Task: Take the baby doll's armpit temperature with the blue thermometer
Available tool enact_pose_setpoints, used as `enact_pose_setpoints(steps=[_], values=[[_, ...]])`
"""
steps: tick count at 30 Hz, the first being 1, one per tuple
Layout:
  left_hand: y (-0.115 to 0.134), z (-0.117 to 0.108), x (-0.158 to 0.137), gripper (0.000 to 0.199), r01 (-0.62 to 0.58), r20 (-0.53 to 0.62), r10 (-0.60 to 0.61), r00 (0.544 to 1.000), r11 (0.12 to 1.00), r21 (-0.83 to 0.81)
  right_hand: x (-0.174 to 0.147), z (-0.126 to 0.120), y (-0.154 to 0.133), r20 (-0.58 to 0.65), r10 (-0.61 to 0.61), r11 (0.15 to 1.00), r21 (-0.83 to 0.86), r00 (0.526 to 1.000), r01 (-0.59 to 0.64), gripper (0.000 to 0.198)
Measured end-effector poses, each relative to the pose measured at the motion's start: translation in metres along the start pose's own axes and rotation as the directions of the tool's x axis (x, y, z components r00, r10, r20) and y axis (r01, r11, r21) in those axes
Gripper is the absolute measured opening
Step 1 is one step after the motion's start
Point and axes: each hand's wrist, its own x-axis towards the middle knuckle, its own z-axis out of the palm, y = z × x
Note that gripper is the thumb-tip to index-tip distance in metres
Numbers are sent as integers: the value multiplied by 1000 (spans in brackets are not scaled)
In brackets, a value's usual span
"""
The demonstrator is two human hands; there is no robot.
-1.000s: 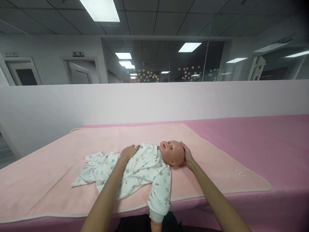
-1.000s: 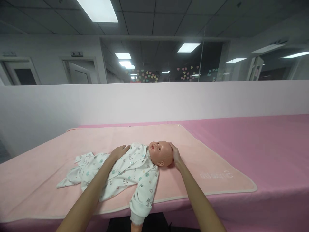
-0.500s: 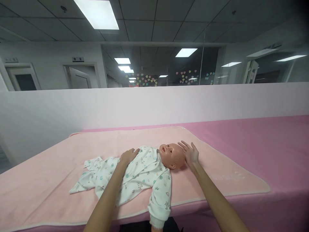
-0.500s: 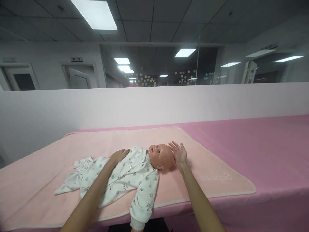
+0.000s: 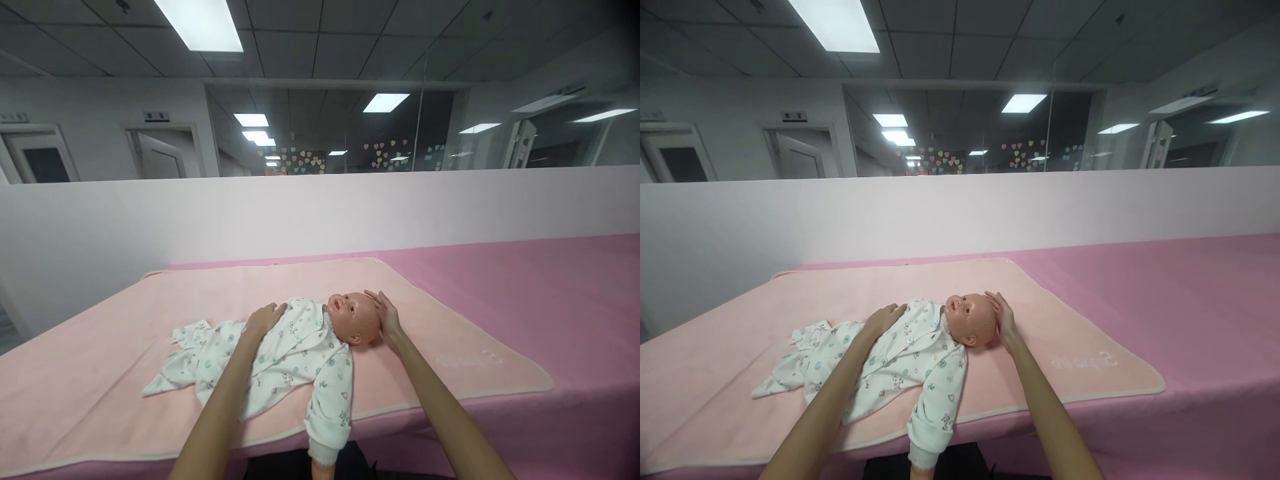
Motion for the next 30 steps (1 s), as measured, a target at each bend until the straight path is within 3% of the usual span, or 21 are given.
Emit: enact_pose_setpoints(steps=[5, 8, 11, 14, 16, 19, 25, 27, 30], values=[[1, 0, 0, 67, 12, 6, -12, 1000, 1000, -1, 15, -18, 1, -50, -80, 996, 23, 996, 81, 44], [1, 0, 1, 67, 13, 7, -13, 1000, 1000, 0, 11, -14, 1, -65, -85, 996, 6, 994, 86, 44], [0, 0, 2, 67, 16, 7, -16, 1000, 1000, -1, -5, 3, -1, 24, 31, 998, -58, 999, -30, 42], [-1, 1, 2, 68, 15, 8, -15, 1000, 1000, -5, -23, 22, -5, 159, 208, 978, -60, 965, -201, 47], [-2, 1, 2, 69, 12, 6, -12, 1000, 1000, -8, -29, 28, -8, 183, 243, 970, -34, 953, -241, 49], [-2, 1, 2, 70, 10, 4, -10, 1000, 1000, -9, -24, 22, -8, 156, 197, 980, -21, 968, -196, 48], [-1, 0, 2, 71, 8, 5, -8, 1000, 1000, -14, 6, -11, -2, -72, -18, 1000, 19, 997, 19, 43], [-2, 0, 2, 71, 9, 3, -9, 1000, 1000, -20, 5, -10, -1, -58, -26, 999, 17, 998, 27, 43], [-3, 1, 3, 70, 12, 1, -12, 1000, 999, -35, -9, 6, -1, 31, 78, 996, -34, 997, -77, 43]])
